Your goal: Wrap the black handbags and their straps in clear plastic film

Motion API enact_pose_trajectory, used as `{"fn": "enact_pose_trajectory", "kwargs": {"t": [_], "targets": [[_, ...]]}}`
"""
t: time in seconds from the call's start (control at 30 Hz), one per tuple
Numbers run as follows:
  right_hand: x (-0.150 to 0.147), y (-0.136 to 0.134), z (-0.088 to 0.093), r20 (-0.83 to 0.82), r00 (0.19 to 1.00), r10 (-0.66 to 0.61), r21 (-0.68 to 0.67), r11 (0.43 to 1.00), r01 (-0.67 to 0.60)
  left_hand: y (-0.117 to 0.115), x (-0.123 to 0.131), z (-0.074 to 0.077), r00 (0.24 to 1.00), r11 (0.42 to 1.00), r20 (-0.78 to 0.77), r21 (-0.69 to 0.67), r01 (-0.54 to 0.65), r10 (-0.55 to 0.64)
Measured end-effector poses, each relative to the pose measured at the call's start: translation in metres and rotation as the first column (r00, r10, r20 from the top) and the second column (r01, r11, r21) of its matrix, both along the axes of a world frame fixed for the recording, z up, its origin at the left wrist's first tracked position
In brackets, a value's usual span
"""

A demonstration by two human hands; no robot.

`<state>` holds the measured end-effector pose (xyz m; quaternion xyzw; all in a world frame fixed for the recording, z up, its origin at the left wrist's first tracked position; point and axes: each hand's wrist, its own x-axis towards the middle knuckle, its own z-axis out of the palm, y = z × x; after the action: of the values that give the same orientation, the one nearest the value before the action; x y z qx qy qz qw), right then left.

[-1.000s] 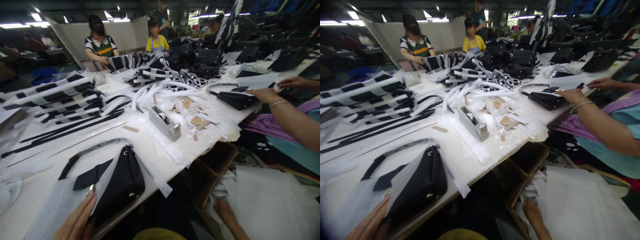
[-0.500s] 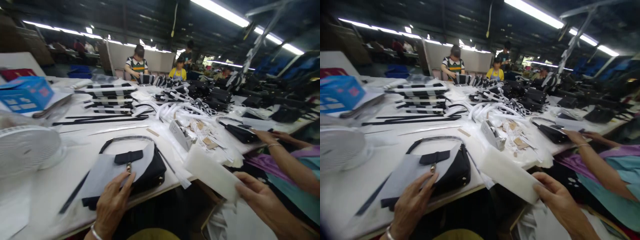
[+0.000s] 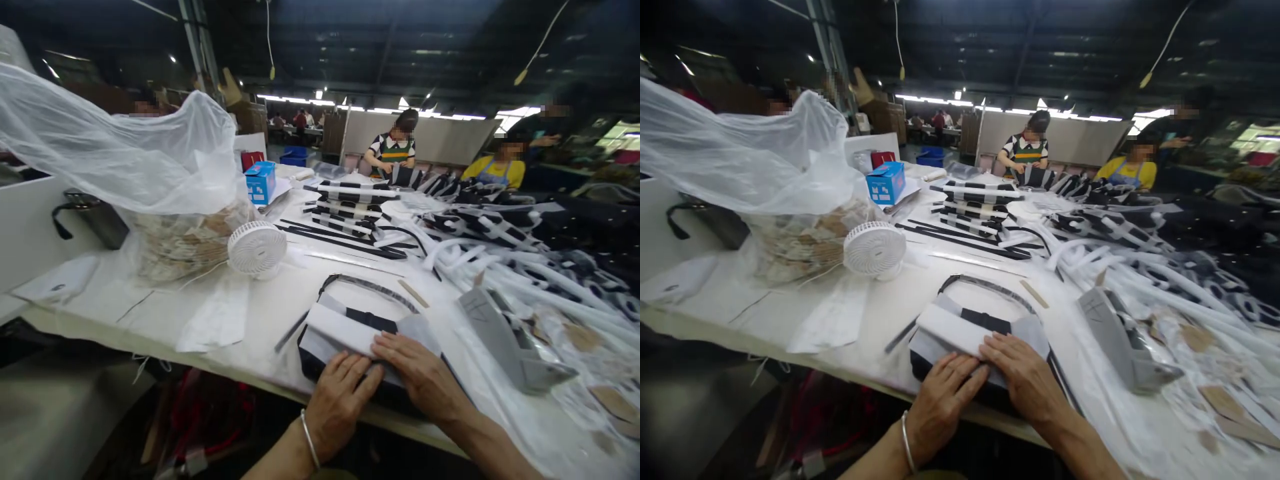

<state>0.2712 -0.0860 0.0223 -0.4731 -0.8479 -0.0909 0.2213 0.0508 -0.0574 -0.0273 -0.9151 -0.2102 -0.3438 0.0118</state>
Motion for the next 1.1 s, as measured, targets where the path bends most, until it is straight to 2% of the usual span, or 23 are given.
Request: {"fn": "enact_pose_trajectory", "kwargs": {"t": [0.1,0.27,0.43,0.6,0.7,0.83,0.9,1.0,1.1], "targets": [[-0.001,-0.007,-0.004,0.03,0.999,-0.019,-0.02,1.0,0.02,0.002,-0.006,0.002,0.999,0.999,0.002,-0.006,0.045,-0.045],[0.0,-0.018,0.005,0.066,0.998,-0.022,0.027,0.999,0.02,0.006,-0.008,0.006,0.997,0.996,0.037,-0.05,0.072,-0.071],[0.003,-0.023,0.018,0.089,0.996,-0.015,-0.107,0.994,0.025,0.006,-0.007,0.001,0.995,0.993,0.044,-0.074,0.091,-0.088],[-0.008,-0.026,0.037,0.061,0.993,-0.097,-0.197,0.974,0.107,0.01,-0.008,0.006,0.985,0.989,0.123,-0.07,0.132,-0.123],[-0.01,-0.026,0.038,0.044,0.991,-0.124,-0.241,0.962,0.131,0.009,-0.007,0.01,0.987,0.993,0.125,-0.047,0.109,-0.102],[-0.003,-0.028,0.029,0.015,0.994,-0.106,-0.259,0.96,0.106,0.003,-0.003,0.019,0.993,0.999,0.117,0.034,-0.033,0.028],[-0.001,-0.03,0.025,0.015,0.994,-0.11,-0.202,0.973,0.111,0.004,-0.001,0.03,0.995,0.996,0.071,0.046,-0.07,0.067],[-0.001,-0.036,0.02,0.023,0.991,-0.132,-0.087,0.987,0.133,0.013,0.002,0.043,0.991,0.997,-0.102,0.005,-0.081,0.081],[-0.001,-0.042,0.013,0.003,0.987,-0.161,-0.052,0.986,0.16,0.022,0.001,0.042,0.967,0.995,-0.235,-0.006,-0.104,0.099]]}}
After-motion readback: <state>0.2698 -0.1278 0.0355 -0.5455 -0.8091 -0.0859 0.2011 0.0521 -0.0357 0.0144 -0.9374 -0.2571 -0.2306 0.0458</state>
